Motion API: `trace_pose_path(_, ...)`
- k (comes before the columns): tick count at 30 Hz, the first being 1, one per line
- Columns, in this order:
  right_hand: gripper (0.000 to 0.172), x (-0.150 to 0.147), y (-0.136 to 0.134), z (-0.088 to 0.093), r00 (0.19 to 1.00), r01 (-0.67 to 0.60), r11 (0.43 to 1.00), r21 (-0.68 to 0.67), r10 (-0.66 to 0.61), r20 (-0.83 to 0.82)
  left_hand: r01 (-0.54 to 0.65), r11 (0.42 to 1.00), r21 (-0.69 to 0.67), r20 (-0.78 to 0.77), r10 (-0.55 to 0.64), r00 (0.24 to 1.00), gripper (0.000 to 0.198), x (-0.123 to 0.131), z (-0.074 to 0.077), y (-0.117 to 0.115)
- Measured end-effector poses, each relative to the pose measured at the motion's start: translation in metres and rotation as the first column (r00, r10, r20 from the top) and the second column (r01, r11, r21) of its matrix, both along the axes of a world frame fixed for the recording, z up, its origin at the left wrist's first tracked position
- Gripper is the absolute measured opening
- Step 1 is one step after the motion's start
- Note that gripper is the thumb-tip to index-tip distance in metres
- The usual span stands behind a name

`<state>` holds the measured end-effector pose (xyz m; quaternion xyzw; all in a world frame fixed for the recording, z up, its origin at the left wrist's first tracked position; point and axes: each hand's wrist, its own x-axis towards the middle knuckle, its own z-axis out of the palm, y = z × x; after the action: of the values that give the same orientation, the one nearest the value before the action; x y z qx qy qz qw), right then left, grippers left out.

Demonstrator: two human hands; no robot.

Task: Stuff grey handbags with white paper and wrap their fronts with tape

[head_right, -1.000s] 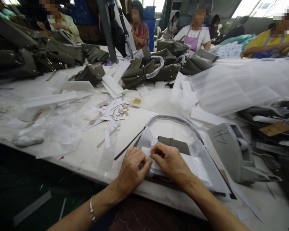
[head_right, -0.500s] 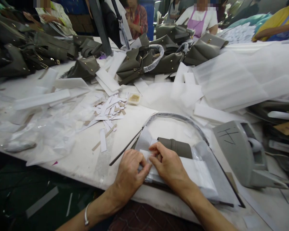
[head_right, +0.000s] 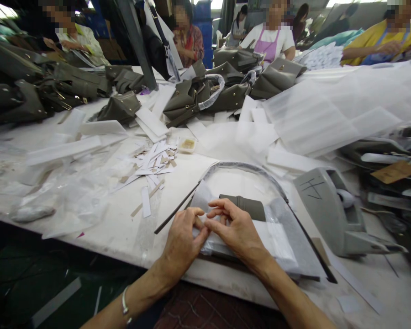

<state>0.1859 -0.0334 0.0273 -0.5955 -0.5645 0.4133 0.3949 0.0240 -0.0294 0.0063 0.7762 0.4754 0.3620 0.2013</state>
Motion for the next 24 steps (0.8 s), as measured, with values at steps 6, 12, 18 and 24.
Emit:
trace_pose_path(6,0.042,-0.006,-0.002,0.001,0.972,0.017,0.999,0.046,-0.027,0.233,0.002,0.999,0.044,0.010,-0.003,1.000,0.049,-0.002,-0.006,-0.002)
trace_pose_path(12,0.045,-0.007,0.000,0.004,0.937,-0.002,1.000,0.020,-0.005,0.349,0.010,0.997,0.072,0.019,-0.012,1.000,0.058,-0.002,-0.007,-0.001)
trace_pose_path(18,0.031,-0.003,-0.001,0.003,0.989,-0.022,0.998,0.065,0.012,0.149,0.022,0.996,0.084,0.037,-0.026,0.999,0.052,-0.001,-0.006,-0.002)
trace_pose_path(24,0.013,-0.003,-0.003,-0.005,0.969,-0.003,0.986,0.165,-0.038,0.243,0.047,0.997,0.068,0.023,-0.048,0.999,0.050,0.000,-0.007,0.001)
